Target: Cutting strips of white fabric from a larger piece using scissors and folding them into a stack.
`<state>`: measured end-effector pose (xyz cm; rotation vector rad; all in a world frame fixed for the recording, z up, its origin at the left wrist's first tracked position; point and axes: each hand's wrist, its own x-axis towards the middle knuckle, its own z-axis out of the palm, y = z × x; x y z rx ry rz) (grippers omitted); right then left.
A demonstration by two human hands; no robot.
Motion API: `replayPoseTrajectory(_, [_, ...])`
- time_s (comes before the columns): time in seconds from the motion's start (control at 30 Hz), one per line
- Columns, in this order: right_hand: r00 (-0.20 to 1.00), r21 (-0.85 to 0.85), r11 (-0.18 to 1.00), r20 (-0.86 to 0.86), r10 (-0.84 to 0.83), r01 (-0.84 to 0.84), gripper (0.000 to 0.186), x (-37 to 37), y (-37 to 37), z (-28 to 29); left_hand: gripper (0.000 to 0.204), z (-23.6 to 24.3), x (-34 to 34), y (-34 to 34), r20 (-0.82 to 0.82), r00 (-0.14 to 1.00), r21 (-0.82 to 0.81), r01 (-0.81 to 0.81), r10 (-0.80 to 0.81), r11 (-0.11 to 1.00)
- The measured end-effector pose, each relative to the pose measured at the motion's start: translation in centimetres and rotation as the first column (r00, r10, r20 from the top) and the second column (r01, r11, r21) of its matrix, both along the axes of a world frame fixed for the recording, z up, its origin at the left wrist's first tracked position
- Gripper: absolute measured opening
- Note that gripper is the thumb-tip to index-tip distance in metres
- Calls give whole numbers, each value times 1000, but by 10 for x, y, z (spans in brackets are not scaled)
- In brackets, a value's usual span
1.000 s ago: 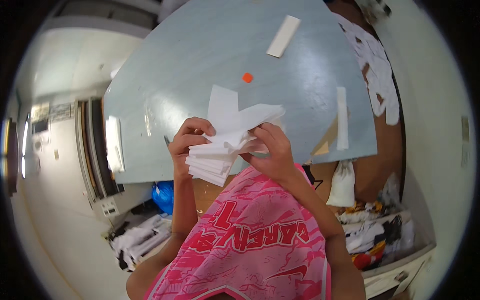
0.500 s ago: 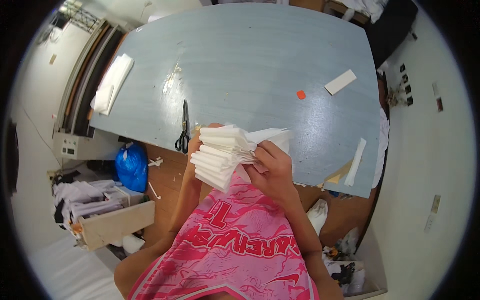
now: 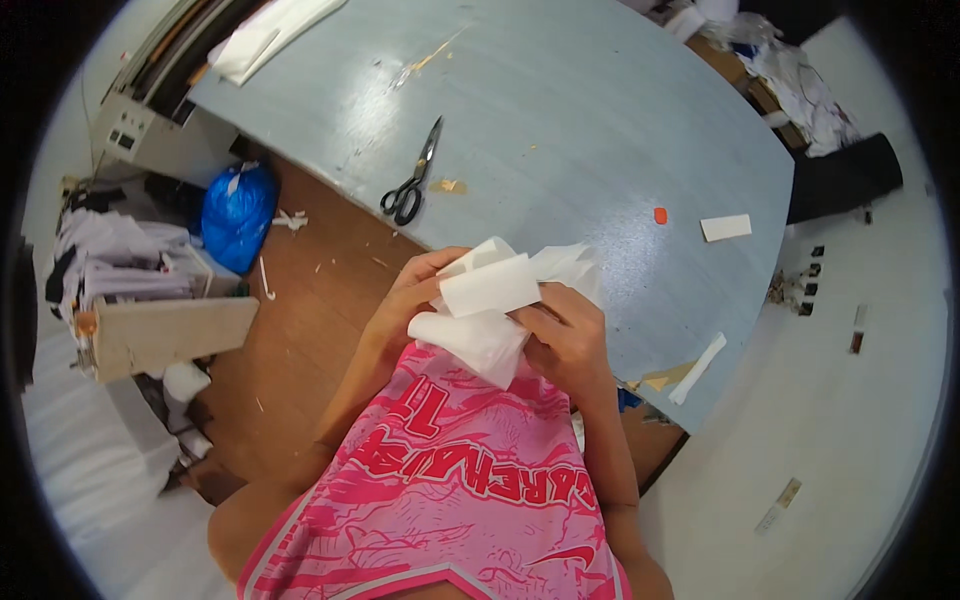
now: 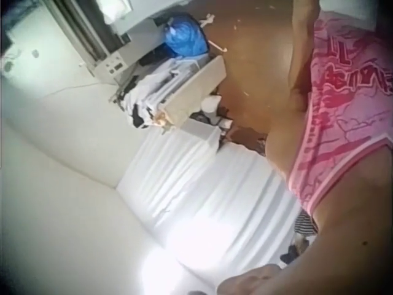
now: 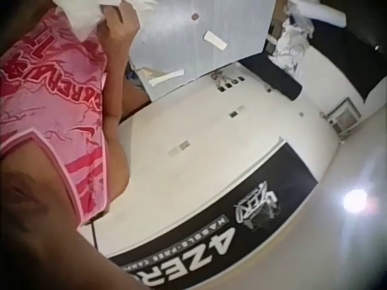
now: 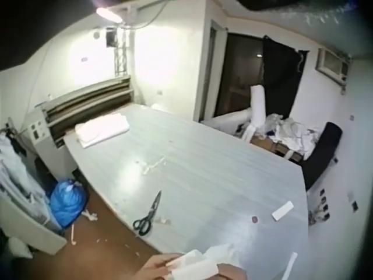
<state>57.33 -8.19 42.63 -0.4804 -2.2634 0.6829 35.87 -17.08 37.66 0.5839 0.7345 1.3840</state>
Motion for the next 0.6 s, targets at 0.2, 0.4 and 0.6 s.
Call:
replayPoseTrajectory(0.2, [991,17,990,5,137,-137,33,-13,-10,-18,22,-1,-1,-29,-163,968,130,-173,193,976])
replayPoseTrajectory(0.4, [981,122,992,-192,5,19,33,-19,-25,-22,20,30,1,-31,-250,930,65,-263,271,963])
replayPoseTrajectory(0.6, [988,65,997,-152,-34,44,35,-9,-17,-31,22,29,8,-21,-692,247,622,-273,678,734])
